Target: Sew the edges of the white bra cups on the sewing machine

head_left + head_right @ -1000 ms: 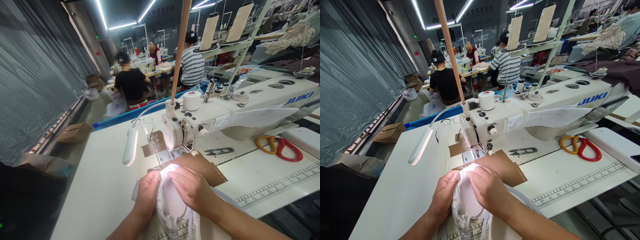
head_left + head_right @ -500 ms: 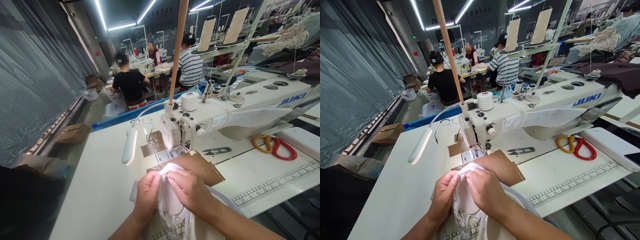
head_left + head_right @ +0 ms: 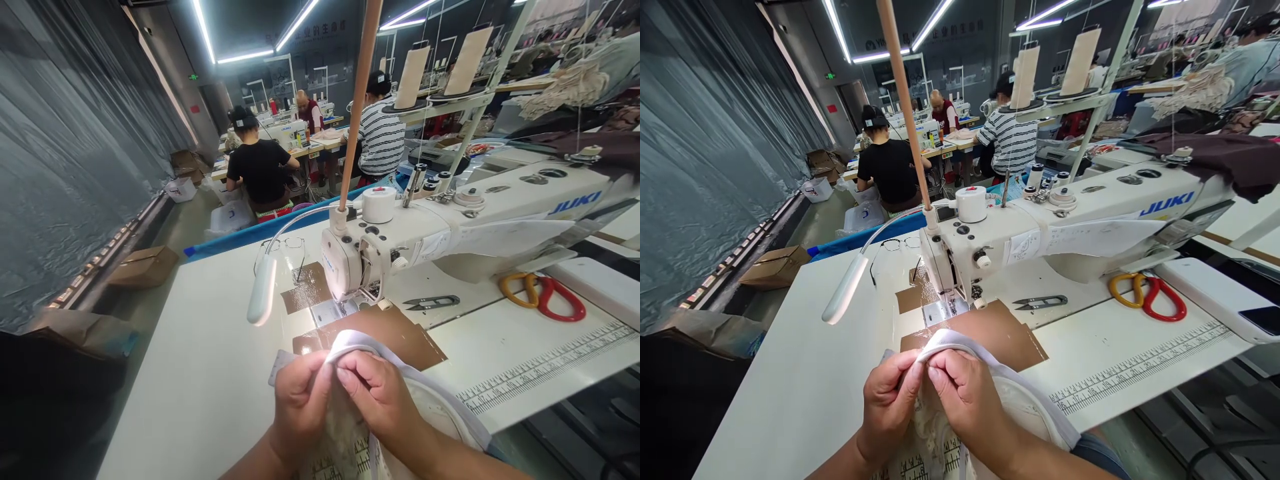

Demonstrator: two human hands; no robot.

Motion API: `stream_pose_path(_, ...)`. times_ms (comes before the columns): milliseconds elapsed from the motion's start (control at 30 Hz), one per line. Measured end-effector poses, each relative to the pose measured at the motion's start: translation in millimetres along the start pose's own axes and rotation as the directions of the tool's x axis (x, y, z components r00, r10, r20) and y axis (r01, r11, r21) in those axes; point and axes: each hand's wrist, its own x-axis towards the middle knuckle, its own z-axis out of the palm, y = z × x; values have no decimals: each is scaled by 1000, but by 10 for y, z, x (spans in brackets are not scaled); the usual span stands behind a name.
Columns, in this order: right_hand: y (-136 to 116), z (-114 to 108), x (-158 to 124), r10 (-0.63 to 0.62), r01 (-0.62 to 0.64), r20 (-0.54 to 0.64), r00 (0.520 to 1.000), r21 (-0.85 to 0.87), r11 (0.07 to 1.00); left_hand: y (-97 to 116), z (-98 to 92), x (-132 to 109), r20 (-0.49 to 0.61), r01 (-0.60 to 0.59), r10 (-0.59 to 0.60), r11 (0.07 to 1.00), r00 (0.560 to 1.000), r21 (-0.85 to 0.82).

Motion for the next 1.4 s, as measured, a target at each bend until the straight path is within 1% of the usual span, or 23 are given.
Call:
stream_pose_path(200,70,26,-34,-30,32,-44,999,43,999,16,18,-5,45,-25,29,997,999,-77)
stream_pose_path(267,86,25,-46,-45,48,-58,997,44,998,12,23,-12,42,-39,43,995,998,-88)
stream_pose_path(333,94,22,-59,-62,65,-68,996,38,997,8,22,-21,29,-79,81,994,996,-80)
stream_pose_path(467,95,18,-73,-71,72,-74,995,11,997,-14,3,-43,9,-184,184,983,983,3)
stream_pose_path(633,97,20,-67,-89,85,-86,992,-41,995,-88,-12,-83,43,-275,272,951,961,140)
stream_pose_path(767,128,32,-67,-95,85,-112,989,-91,992,-92,-3,-82,50,-364,362,907,931,211)
stream_pose_path(900,126,48,-63,-50,39,-141,989,-83,996,-31,3,-41,54,-446,450,850,891,281)
stream_pose_path(967,93,51,-54,-15,10,-151,988,-35,999,-12,3,-28,70,-477,481,819,874,318)
stream_pose_path(1067,36,45,-50,62,-52,-145,987,67,996,-13,-2,-25,95,-494,496,792,863,359)
stream_pose_path(1167,24,30,-64,179,-157,-117,977,176,972,-33,-7,-30,106,-479,474,805,874,349)
stream_pose_path(1233,46,19,-74,242,-215,-114,963,209,954,-54,-10,-31,109,-459,450,828,887,322)
stream_pose_path(1333,95,15,-79,265,-233,-167,950,189,954,-97,-14,-32,124,-424,405,860,906,283)
stream_pose_path(1400,117,22,-78,269,-229,-170,948,223,948,-122,-18,-33,148,-402,375,879,915,257)
